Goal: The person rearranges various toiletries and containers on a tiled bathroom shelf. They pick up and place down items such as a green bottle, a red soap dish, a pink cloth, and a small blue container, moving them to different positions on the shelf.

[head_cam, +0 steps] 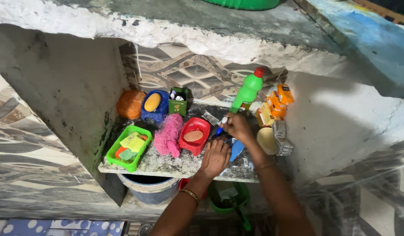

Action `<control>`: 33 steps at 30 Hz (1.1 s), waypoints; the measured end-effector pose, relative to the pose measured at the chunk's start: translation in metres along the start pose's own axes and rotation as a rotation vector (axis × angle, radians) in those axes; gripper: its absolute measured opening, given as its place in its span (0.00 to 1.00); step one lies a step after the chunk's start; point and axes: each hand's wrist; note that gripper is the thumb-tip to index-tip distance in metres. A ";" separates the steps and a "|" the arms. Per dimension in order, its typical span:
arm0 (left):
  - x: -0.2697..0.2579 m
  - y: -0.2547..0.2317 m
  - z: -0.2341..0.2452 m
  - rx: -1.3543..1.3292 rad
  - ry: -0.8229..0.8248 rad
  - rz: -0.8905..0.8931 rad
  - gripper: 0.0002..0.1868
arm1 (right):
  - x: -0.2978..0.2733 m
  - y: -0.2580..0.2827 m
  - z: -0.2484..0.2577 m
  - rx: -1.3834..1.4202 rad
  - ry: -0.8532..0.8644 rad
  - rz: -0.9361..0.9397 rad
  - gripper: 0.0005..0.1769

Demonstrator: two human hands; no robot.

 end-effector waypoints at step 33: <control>0.002 -0.001 0.001 0.004 -0.023 0.004 0.12 | 0.065 -0.132 -0.003 -0.501 -0.609 -0.445 0.08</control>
Point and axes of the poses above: each hand's wrist, its own x-axis towards the middle knuckle, its own z-axis out of the back of the hand, y = z × x, and after that the axes turned 13 degrees about -y, right-handed
